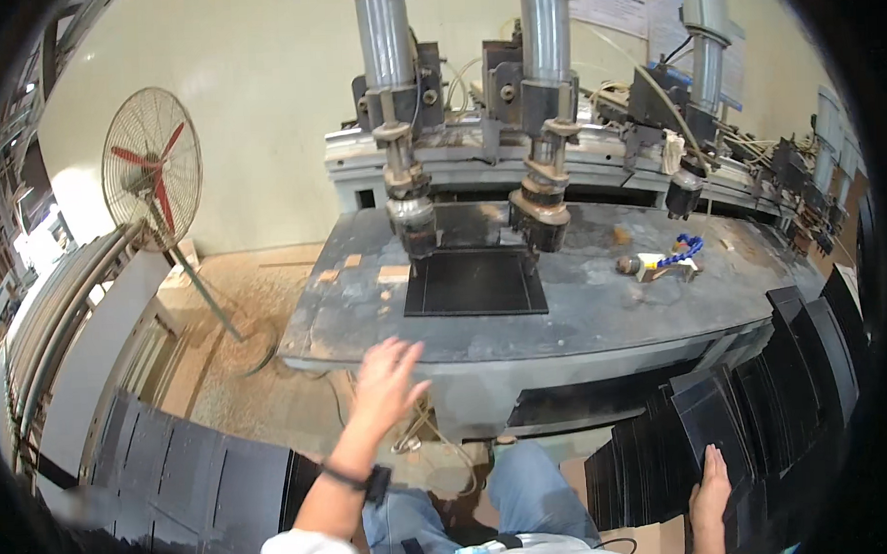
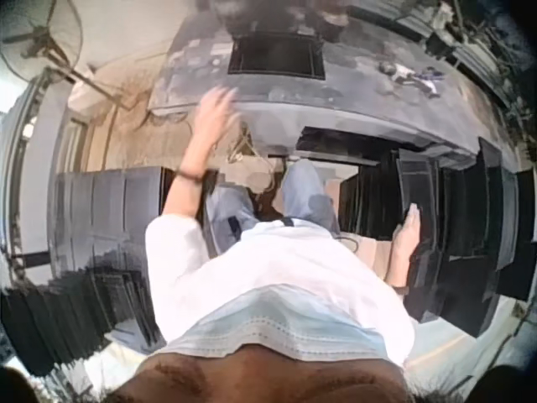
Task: Operate a multi-spindle boring machine to process black wooden panels in a furniture manufacturing facility.
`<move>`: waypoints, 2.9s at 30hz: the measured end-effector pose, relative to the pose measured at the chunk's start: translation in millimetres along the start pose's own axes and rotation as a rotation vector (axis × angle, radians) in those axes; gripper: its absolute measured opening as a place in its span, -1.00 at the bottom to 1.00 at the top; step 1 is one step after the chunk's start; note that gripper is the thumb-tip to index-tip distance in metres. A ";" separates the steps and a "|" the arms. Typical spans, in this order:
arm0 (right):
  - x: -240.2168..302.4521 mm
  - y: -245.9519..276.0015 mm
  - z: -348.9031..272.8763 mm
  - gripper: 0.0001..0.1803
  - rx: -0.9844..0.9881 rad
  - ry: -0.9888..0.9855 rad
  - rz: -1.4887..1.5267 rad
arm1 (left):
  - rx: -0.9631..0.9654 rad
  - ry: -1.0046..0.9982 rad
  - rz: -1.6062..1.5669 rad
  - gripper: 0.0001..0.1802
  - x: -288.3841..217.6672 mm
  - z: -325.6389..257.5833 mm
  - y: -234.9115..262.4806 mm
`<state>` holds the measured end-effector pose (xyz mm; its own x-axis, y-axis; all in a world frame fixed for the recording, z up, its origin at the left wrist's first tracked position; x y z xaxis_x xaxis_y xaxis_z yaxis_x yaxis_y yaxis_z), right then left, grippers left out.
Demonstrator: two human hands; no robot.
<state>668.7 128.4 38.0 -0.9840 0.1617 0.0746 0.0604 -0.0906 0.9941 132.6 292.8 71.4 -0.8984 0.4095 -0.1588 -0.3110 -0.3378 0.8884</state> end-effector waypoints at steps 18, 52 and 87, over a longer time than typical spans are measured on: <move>365.1 -24.3 238.5 -0.51 -0.227 1.059 0.087 | -0.009 -0.054 0.260 -0.59 -59.7 -104.0 -8.7; -45.3 -71.3 -4.9 0.03 0.065 -0.130 -0.016 | -0.173 0.330 0.139 -0.45 16.9 -145.0 75.2; 379.1 -58.4 299.4 -0.54 -0.019 0.976 0.151 | 0.043 1.100 1.002 -0.58 -131.8 -496.6 243.7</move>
<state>342.3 489.1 31.9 -0.6730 -0.7337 0.0939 0.2028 -0.0610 0.9773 21.2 -264.4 94.9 -0.5122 -0.8081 0.2909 0.5544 -0.0524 0.8306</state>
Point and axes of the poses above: each hand's wrist, its own z-axis towards the middle knuckle, its own y-axis out of the back of the hand, x = y × z, the point moved 9 cm from there along z, towards the middle knuckle, and after that the axes turned 14 degrees about x, right-handed, at the moved point
